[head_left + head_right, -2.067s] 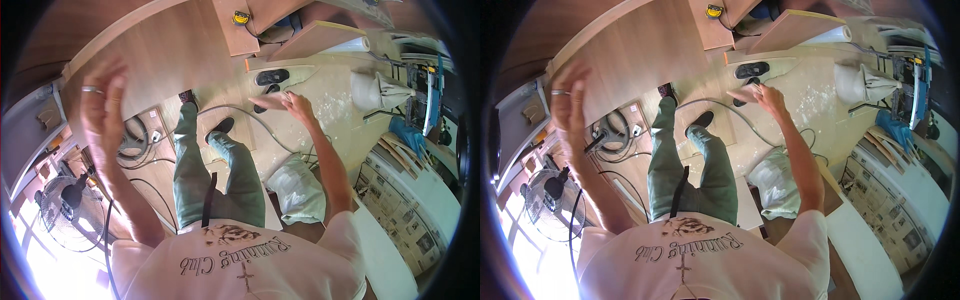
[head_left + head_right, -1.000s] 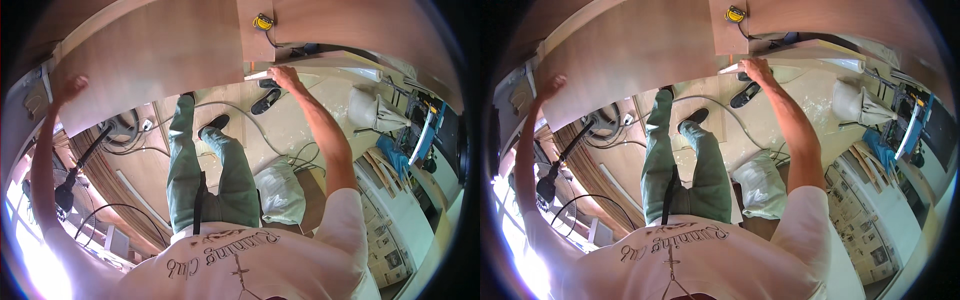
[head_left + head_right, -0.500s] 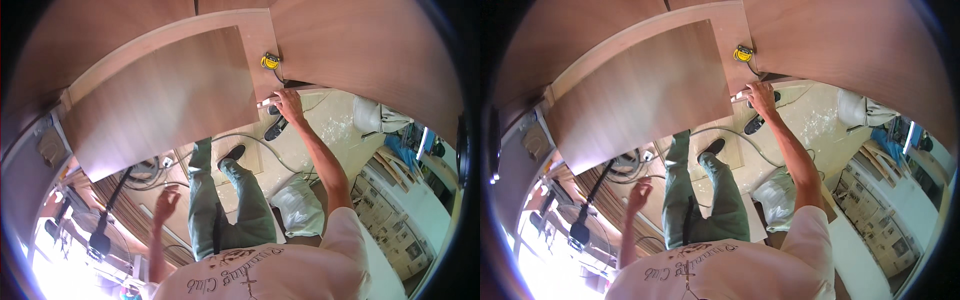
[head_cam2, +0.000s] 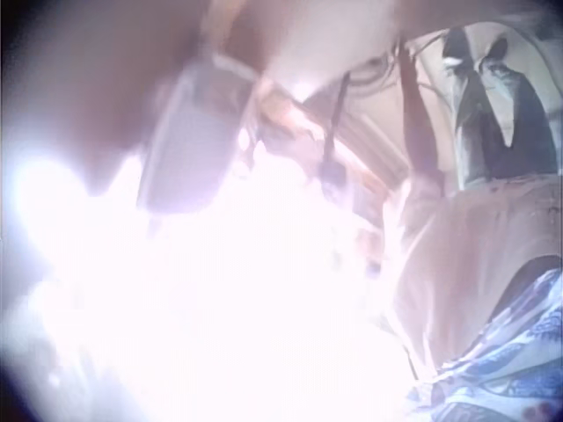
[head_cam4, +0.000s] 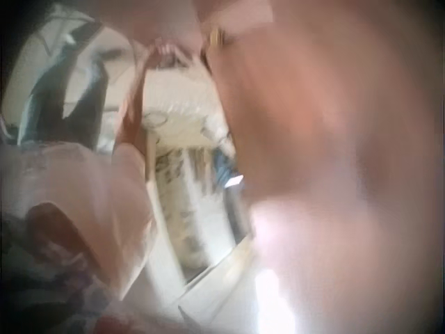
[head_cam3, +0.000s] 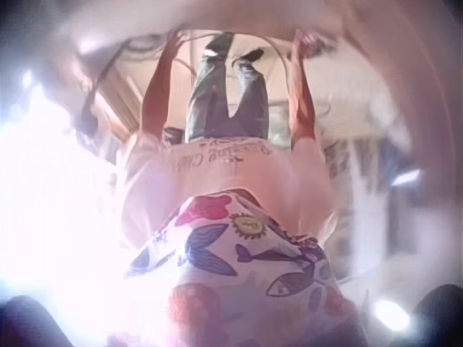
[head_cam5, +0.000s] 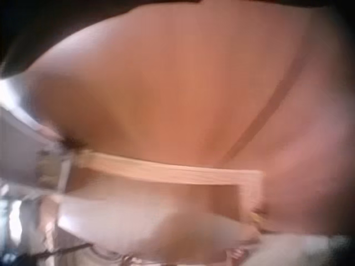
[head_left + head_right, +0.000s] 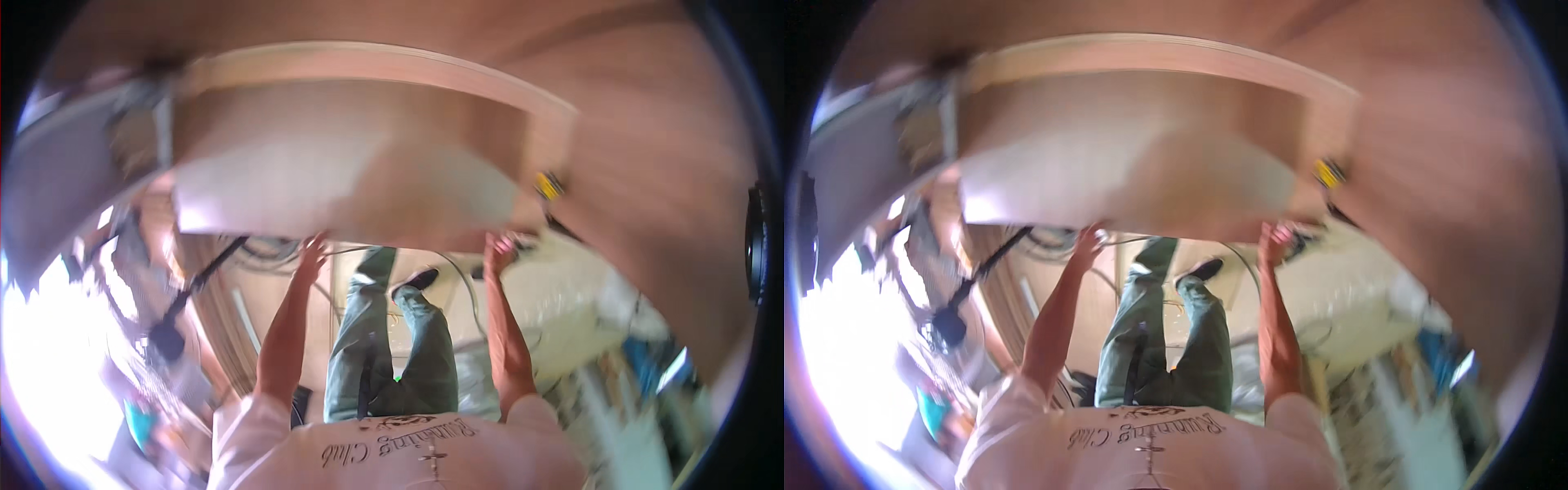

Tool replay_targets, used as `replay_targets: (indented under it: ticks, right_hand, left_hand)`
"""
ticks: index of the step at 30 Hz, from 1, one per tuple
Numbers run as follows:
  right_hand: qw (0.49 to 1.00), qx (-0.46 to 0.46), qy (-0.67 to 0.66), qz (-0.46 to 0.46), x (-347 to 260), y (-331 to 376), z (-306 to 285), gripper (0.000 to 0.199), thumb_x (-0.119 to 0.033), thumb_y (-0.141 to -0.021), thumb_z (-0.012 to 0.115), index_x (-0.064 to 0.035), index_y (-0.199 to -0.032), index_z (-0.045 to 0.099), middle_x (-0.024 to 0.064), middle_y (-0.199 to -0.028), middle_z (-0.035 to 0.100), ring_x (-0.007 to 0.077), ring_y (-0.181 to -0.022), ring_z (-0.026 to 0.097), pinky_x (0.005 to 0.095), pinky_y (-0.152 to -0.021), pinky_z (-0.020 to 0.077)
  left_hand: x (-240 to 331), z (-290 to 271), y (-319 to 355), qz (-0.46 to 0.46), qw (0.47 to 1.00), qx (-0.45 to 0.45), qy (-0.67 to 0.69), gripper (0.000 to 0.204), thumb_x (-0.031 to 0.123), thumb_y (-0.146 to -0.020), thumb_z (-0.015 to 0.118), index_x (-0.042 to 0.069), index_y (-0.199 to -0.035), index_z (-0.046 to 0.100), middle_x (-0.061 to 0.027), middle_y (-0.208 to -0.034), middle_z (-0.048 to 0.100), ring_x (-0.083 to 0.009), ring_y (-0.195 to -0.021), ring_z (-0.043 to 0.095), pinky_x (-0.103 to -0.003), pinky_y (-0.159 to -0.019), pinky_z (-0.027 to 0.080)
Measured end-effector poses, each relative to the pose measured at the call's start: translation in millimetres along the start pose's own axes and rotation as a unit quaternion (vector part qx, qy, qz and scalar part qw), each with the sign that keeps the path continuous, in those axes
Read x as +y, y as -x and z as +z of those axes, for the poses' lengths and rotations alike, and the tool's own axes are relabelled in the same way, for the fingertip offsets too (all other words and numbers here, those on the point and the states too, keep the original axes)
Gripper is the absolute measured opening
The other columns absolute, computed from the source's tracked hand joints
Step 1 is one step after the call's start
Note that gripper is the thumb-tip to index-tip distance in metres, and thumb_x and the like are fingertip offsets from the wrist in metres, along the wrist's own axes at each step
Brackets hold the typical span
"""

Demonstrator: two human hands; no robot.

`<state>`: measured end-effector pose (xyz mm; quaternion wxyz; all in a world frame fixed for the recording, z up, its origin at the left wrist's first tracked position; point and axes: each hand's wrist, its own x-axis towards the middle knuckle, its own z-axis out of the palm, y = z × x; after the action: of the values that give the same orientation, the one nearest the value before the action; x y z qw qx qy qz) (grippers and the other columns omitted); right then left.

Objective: The person measures a piece of wood using a tape measure and marks it with a pencil, then positions a smaller wooden board and marks it as well.

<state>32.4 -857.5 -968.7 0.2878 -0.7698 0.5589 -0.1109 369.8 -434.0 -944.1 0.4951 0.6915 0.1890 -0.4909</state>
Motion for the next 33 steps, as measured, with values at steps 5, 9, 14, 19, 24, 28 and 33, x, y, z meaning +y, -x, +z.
replay_targets:
  ticks: [5,9,14,19,24,28,33]
  right_hand:
    - [0.981,-0.12,-0.063,0.142,22,-26,-10,0.041,-0.042,-0.092,0.067,-0.0079,-0.079,0.049,-0.0014,-0.068,0.045,0.0143,-0.067,0.046,0.0335,-0.062,0.0432]
    - [0.985,-0.096,0.034,0.138,0,-22,-47,0.057,-0.053,-0.09,0.066,0.003,-0.096,0.059,0.0118,-0.085,0.064,0.0249,-0.075,0.06,0.0388,-0.068,0.0492]
    - [0.922,-0.221,-0.238,0.212,-72,-15,-123,0.056,-0.043,-0.095,0.061,0.0024,-0.127,0.058,0.015,-0.128,0.059,0.0265,-0.115,0.056,0.0385,-0.098,0.0439]
    - [0.904,-0.277,-0.302,0.121,-168,-18,-205,0.047,-0.04,-0.096,0.06,0.0012,-0.12,0.059,0.0117,-0.121,0.059,0.0231,-0.113,0.053,0.0377,-0.099,0.0406]
    - [0.937,-0.238,-0.205,-0.15,-246,20,-295,0.041,-0.033,-0.098,0.055,0.0016,-0.119,0.056,0.0113,-0.111,0.056,0.0235,-0.104,0.052,0.0364,-0.097,0.0389]
    - [0.903,-0.159,-0.132,-0.377,-279,56,-380,0.038,-0.028,-0.1,0.051,0.0027,-0.122,0.055,0.0151,-0.114,0.054,0.0298,-0.104,0.054,0.0407,-0.092,0.0425]
    - [0.916,-0.067,-0.244,-0.312,-294,90,-480,0.071,-0.046,-0.089,0.061,0.0022,-0.14,0.046,0.031,-0.14,0.043,0.0375,-0.129,0.046,0.0476,-0.105,0.04]
  left_hand:
    - [18,-1,-26,0.031,0.966,0.067,0.249,0.031,0.038,-0.098,0.051,0.021,-0.124,0.053,0.0003,-0.119,0.057,-0.0169,-0.107,0.056,-0.043,-0.091,0.045]
    - [28,9,-9,-0.007,0.894,0.213,0.395,0.024,0.033,-0.095,0.062,0.017,-0.109,0.051,0.0007,-0.096,0.057,-0.0147,-0.086,0.057,-0.036,-0.078,0.047]
    - [49,6,30,0.014,0.901,0.2,0.384,0.021,0.024,-0.094,0.066,0.015,-0.102,0.049,0.0027,-0.089,0.057,-0.0114,-0.08,0.056,-0.033,-0.073,0.047]
    - [72,0,61,0.069,0.894,0.172,0.409,0.027,0.024,-0.097,0.061,0.017,-0.121,0.052,-0.0003,-0.107,0.062,-0.014,-0.093,0.058,-0.036,-0.082,0.047]
    - [85,-8,107,0.116,0.895,0.134,0.41,0.031,0.022,-0.098,0.056,0.02,-0.129,0.05,-0.0028,-0.118,0.061,-0.0183,-0.107,0.059,-0.042,-0.092,0.048]
    - [87,7,157,0.186,0.858,0.066,0.474,0.036,0.018,-0.098,0.054,0.012,-0.133,0.047,-0.0047,-0.121,0.059,-0.0226,-0.111,0.058,-0.044,-0.093,0.048]
    - [89,46,212,0.249,0.781,-0.024,0.572,0.021,0.013,-0.093,0.056,0.012,-0.114,0.056,-0.002,-0.111,0.064,-0.0128,-0.095,0.061,-0.032,-0.077,0.051]
